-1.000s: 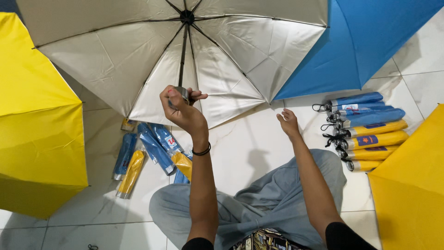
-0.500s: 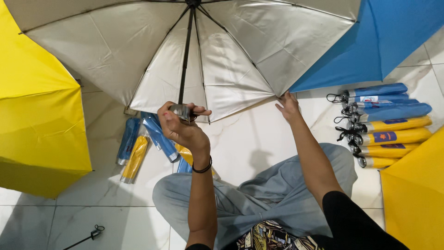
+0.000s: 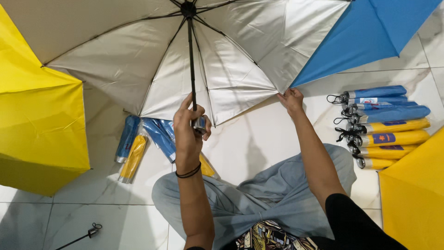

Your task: The person opens and then folds a series of umbrellas by hand while sitting on the floor.

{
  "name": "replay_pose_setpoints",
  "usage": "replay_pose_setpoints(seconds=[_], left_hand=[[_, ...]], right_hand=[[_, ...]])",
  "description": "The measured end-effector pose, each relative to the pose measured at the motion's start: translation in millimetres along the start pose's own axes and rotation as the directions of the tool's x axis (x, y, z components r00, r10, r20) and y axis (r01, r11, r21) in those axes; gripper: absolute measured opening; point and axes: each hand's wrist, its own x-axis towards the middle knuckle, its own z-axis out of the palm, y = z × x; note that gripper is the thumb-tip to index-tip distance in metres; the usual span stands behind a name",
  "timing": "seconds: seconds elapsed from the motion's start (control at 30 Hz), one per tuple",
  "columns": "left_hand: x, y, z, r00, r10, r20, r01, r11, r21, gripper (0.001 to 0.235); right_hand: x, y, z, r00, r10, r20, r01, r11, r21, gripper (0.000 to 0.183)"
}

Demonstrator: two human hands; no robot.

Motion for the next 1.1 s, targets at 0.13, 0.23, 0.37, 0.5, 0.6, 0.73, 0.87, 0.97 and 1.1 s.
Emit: replay_pose_setpoints(seconds=[0.13,0.23,0.37,0.5,0.6,0.73,0.87,0.97,1.1], left_hand=[[7.3,5.1,-7.1,0.998,0.047,0.035,-0.047,0.999,-0.012,0.058],[0.6,14.5,-10.0,0.988,0.053,0.146,-0.028,0.986,-0.166,0.056],[-7.2,30.5,-13.0,0.934,0.043,0.355,0.033,0.978,-0.206,0.064],[-17.0,49.7,-5.6,0.883,0.049,0.467,0.008,0.993,-0.12,0.071],[-18.6,49.0,-7.8,0.867,0.059,0.496,-0.009,0.995,-0.102,0.073],[-22.6,47.1,-2.4,0.85,0.06,0.524,0.005,0.993,-0.121,0.073],[-24.7,45.9,6.7,0.865,0.096,0.492,-0.033,0.99,-0.134,0.07],[-19.1,43.1,5.8,0.879,0.132,0.458,-0.095,0.99,-0.102,0.068],[-13.4,37.0,-4.0,0.903,0.195,0.384,-0.193,0.98,-0.042,0.065]], right_hand=[[-2.1,-0.2,-6.9,0.999,-0.008,-0.044,0.004,0.998,-0.069,0.008],[-36.5,-19.0,7.0,0.996,-0.04,-0.084,0.023,0.979,-0.201,0.006],[-51.4,-32.1,9.4,0.999,0.006,-0.042,-0.013,0.985,-0.174,0.02],[-29.2,-24.1,-26.1,0.998,0.018,0.062,-0.011,0.994,-0.108,0.042],[-22.8,-25.6,-26.1,0.998,0.047,0.046,-0.045,0.998,-0.054,0.045],[4.2,-13.3,-51.8,0.988,0.038,0.148,-0.028,0.997,-0.074,0.04],[-2.9,-20.1,-40.8,0.998,0.023,0.061,-0.02,0.999,-0.045,0.021],[-29.2,-39.3,-18.6,1.0,-0.001,0.018,0.002,0.998,-0.057,0.01],[-36.5,-41.2,-15.0,1.0,-0.022,0.004,0.023,0.997,-0.076,0.013]])
